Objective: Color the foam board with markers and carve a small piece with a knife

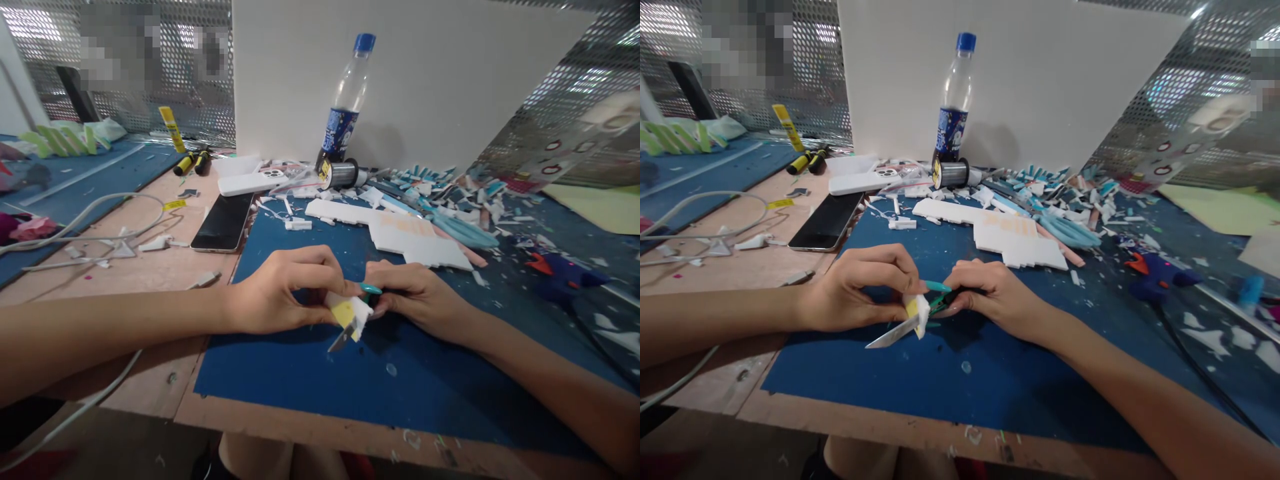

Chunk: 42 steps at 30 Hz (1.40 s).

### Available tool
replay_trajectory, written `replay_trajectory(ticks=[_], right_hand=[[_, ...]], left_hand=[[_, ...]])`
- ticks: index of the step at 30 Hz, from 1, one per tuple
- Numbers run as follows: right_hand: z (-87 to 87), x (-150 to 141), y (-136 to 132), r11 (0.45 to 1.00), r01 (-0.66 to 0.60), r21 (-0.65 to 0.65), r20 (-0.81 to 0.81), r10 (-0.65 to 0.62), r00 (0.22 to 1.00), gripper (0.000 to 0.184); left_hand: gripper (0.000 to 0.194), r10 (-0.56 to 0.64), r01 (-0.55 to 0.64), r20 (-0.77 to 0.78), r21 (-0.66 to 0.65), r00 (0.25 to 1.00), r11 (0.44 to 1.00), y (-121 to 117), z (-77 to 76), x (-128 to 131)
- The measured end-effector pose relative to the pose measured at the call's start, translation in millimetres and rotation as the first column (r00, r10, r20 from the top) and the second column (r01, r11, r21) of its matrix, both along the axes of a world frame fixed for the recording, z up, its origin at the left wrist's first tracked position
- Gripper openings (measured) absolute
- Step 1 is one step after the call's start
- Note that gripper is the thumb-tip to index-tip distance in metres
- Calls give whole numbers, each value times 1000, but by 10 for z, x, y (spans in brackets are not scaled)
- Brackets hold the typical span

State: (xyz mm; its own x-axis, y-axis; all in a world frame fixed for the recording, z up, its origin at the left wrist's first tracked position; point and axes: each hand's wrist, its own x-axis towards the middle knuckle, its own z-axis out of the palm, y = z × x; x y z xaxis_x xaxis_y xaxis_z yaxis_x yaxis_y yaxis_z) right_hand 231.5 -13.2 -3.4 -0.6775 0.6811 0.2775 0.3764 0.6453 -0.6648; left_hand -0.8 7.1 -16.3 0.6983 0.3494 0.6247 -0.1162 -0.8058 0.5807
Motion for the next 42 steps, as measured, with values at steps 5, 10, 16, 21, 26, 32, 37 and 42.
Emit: replay_trajectory(ticks=[5, 10, 16, 21, 26, 32, 37, 42], right_hand=[[-6, -9, -15, 1000, -25, 7, -8, 25, 1000, 33], [-5, 0, -15, 1000, 5, -14, 4, -5, 1000, 35], [13, -12, -29, 1000, -4, -30, -18, 4, 1000, 34], [0, 12, -20, 1000, -4, -24, -45, 3, 999, 27], [3, 55, 24, 999, 42, -18, -43, -43, 998, 34], [-7, 69, 19, 997, 69, 28, -30, -68, 997, 29], [-40, 62, 3, 991, 37, 127, -13, -36, 999, 27], [-31, 32, -2, 984, 17, 175, -17, -15, 1000, 25]], left_hand=[[14, 17, -17, -1, 54, 1000, 998, -10, 14, 15], [15, 33, -33, -1, 67, 999, 997, -5, 7, 10], [21, -38, 33, 56, 88, 998, 996, 20, 49, -19], [20, -12, 4, 65, 116, 998, 993, 13, 62, -26], [21, 92, -104, 85, 145, 992, 984, -3, 39, -36], [15, 108, -122, 83, 190, 991, 974, -15, 41, -10], [12, 132, -137, 39, 191, 991, 972, -33, 53, 12], [9, 152, -149, -2, 187, 988, 971, -52, 74, 13]])
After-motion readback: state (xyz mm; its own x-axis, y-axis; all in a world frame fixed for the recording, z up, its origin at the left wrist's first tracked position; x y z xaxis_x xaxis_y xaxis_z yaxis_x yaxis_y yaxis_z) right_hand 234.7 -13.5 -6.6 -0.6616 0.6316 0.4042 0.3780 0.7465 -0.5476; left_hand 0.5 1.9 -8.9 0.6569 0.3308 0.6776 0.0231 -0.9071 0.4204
